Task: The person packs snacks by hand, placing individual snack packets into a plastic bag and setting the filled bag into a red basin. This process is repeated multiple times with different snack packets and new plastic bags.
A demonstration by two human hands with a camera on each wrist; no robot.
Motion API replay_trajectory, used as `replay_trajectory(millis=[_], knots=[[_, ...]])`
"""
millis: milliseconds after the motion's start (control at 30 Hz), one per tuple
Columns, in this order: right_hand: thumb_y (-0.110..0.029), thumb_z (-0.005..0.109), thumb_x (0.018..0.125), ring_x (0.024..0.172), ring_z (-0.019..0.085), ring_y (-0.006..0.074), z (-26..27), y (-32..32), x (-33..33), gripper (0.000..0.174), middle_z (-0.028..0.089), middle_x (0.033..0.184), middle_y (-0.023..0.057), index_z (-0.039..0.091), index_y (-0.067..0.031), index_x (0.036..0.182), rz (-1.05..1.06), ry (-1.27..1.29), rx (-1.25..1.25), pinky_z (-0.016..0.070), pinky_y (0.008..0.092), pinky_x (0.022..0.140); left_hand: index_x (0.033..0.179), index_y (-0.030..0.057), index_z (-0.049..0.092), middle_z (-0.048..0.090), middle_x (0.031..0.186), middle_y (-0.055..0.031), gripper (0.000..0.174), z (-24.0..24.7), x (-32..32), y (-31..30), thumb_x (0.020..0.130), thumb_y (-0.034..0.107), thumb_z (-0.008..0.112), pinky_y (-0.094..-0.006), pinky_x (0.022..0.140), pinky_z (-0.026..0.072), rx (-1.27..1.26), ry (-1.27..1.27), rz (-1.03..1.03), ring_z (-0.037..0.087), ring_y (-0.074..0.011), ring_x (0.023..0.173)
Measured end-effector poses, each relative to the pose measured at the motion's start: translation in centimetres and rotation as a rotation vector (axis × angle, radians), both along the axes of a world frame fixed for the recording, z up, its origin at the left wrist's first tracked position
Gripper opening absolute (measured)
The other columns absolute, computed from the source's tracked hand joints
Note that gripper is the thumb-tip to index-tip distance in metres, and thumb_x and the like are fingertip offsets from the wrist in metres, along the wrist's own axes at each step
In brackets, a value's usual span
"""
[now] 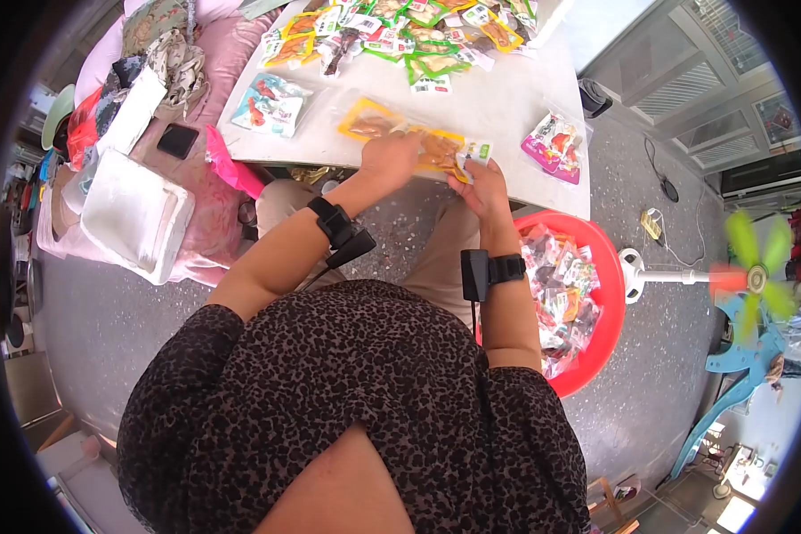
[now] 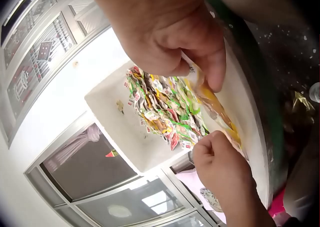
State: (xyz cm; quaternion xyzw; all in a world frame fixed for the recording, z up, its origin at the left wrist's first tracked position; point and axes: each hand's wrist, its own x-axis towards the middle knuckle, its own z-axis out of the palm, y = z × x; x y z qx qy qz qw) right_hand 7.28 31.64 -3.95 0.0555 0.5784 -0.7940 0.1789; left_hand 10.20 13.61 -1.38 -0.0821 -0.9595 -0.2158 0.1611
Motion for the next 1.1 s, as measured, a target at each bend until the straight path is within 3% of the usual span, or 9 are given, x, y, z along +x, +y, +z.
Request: replay_trajectory(millis=[133,300,400,500,600,700,867,933,1100], knots=[[-0.004,0.041,0.078,0.080,0.055,0.0222,-3.0,-2.2,-0.2,0.022,0.052,0.093,0.0112,0.042,-0.0012,0.100,0.168,0.381,-0.008,0.0492,0.0351,0.061,0.081,0.0054,0.053,0.056,0.070,-0.0141,0.017,0.4,0.1,0.9,0.072,0.017,0.045,-0.0403,0.056,0.0425,0.047,-0.035,0.003,0.055,-0.0295,0.064],[-0.011,0.048,0.076,0.070,0.054,0.0151,1.2,-5.5,0.6,0.020,0.054,0.084,0.0078,0.048,-0.0008,0.094,0.204,0.021,0.093,0.0463,0.0281,0.056,0.077,0.0043,0.052,0.056,0.068,-0.0155,0.017,-0.4,-0.4,0.6,0.073,0.019,0.044,-0.0425,0.057,0.0413,-0.016,-0.078,0.036,0.054,-0.0314,0.065],[-0.013,0.050,0.074,0.060,0.052,0.0116,3.1,-4.8,0.8,0.018,0.055,0.073,0.0050,0.052,0.0002,0.086,0.288,0.184,0.520,0.0430,0.0239,0.051,0.074,0.0039,0.050,0.055,0.068,-0.0158,0.017,0.0,0.4,0.1,0.073,0.019,0.043,-0.0426,0.058,0.0406,0.116,-0.154,0.106,0.053,-0.0325,0.066],[-0.011,0.049,0.073,0.054,0.051,0.0108,1.5,-5.0,0.0,0.017,0.054,0.066,0.0031,0.053,0.0020,0.082,0.146,0.271,0.570,0.0411,0.0231,0.047,0.071,0.0042,0.048,0.055,0.070,-0.0155,0.017,-0.4,0.5,-0.2,0.074,0.019,0.042,-0.0424,0.059,0.0402,0.192,-0.071,0.097,0.052,-0.0330,0.067],[-0.010,0.050,0.072,0.059,0.052,0.0113,1.1,-5.8,-1.0,0.017,0.055,0.070,0.0050,0.053,0.0023,0.084,0.251,0.388,0.418,0.0417,0.0236,0.050,0.071,0.0046,0.048,0.054,0.071,-0.0147,0.017,-1.5,-0.1,-0.2,0.074,0.020,0.041,-0.0426,0.059,0.0399,0.175,-0.023,0.088,0.052,-0.0328,0.070],[-0.009,0.049,0.072,0.063,0.052,0.0122,3.9,-8.4,0.0,0.018,0.055,0.072,0.0065,0.053,0.0017,0.086,0.166,0.193,0.357,0.0424,0.0240,0.052,0.072,0.0050,0.048,0.053,0.072,-0.0143,0.016,-0.7,-0.2,-0.3,0.074,0.020,0.041,-0.0429,0.059,0.0393,0.186,-0.102,0.115,0.051,-0.0324,0.071],[-0.014,0.052,0.072,0.066,0.053,0.0132,1.9,-6.9,-3.7,0.021,0.056,0.077,0.0064,0.051,-0.0021,0.089,0.639,0.358,0.563,0.0430,0.0241,0.056,0.071,0.0049,0.046,0.052,0.070,-0.0147,0.015,-1.5,-0.2,-1.6,0.074,0.019,0.041,-0.0433,0.058,0.0384,0.247,-0.013,0.085,0.051,-0.0323,0.069],[-0.016,0.053,0.072,0.066,0.054,0.0128,3.2,-5.6,-5.1,0.020,0.056,0.077,0.0050,0.051,-0.0044,0.088,0.673,0.259,0.631,0.0425,0.0234,0.055,0.070,0.0050,0.046,0.051,0.068,-0.0144,0.014,-2.6,-0.4,-2.0,0.074,0.018,0.042,-0.0429,0.057,0.0386,0.219,0.007,0.054,0.050,-0.0322,0.067],[-0.016,0.054,0.070,0.066,0.054,0.0113,5.2,-2.4,-9.3,0.017,0.055,0.075,0.0021,0.050,-0.0082,0.085,0.314,0.113,0.389,0.0406,0.0218,0.053,0.067,0.0053,0.046,0.049,0.065,-0.0139,0.011,-4.2,-0.2,-2.1,0.072,0.015,0.046,-0.0418,0.055,0.0389,0.169,0.048,-0.012,0.049,-0.0319,0.063]])
